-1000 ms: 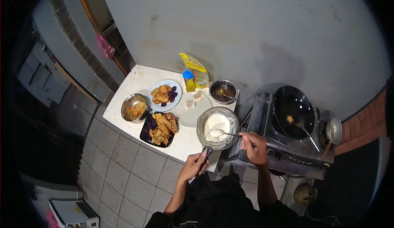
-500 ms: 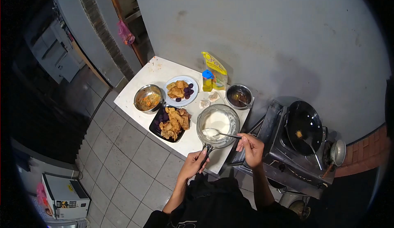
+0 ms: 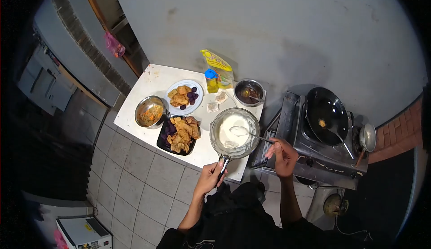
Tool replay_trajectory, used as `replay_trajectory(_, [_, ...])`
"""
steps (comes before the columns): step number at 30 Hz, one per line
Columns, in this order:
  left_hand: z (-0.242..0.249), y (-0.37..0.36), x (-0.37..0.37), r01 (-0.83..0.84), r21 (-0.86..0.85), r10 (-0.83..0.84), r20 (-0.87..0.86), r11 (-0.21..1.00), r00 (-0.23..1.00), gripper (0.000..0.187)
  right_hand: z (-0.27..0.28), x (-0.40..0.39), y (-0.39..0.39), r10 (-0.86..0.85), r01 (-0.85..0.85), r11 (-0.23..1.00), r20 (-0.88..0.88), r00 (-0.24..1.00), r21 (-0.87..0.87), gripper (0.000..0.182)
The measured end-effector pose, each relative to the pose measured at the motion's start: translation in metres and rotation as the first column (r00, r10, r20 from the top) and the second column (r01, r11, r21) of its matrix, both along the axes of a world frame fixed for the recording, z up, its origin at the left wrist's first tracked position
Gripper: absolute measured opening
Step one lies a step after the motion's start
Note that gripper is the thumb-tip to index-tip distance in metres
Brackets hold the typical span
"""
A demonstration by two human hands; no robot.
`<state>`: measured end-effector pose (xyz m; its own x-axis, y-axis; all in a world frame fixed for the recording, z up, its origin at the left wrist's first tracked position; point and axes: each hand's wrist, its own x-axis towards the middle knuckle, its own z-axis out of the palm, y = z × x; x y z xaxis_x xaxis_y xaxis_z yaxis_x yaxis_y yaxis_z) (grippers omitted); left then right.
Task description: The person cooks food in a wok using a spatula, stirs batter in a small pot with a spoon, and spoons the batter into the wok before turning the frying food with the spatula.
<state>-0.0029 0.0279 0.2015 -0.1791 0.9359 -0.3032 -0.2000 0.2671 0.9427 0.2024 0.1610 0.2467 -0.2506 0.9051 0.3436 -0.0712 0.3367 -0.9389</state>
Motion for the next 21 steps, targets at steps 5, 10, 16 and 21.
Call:
replay_trajectory(5, [0.004, -0.001, 0.001, 0.035, 0.033, -0.034, -0.019, 0.999, 0.999, 0.046, 0.007, 0.004, -0.007, -0.029, 0.028, 0.999, 0.034, 0.999, 0.027, 0.027])
replay_trajectory(10, [0.005, 0.004, 0.005, 0.074, 0.046, -0.074, 0.004, 0.996, 0.997, 0.046, 0.017, 0.01, -0.015, -0.032, 0.004, 0.991, 0.212, 0.977, 0.133, 0.021])
replay_trajectory(16, [0.008, 0.006, 0.007, 0.122, 0.049, -0.123, 0.016, 0.991, 0.992, 0.045, 0.015, 0.022, -0.02, -0.031, -0.02, 0.985, 0.285, 0.958, 0.173, 0.02])
replay_trajectory(21, [0.008, 0.006, 0.009, 0.152, -0.019, -0.152, -0.011, 0.988, 0.988, 0.046, -0.013, 0.019, -0.027, -0.077, 0.085, 0.978, 0.046, 0.996, -0.19, 0.022])
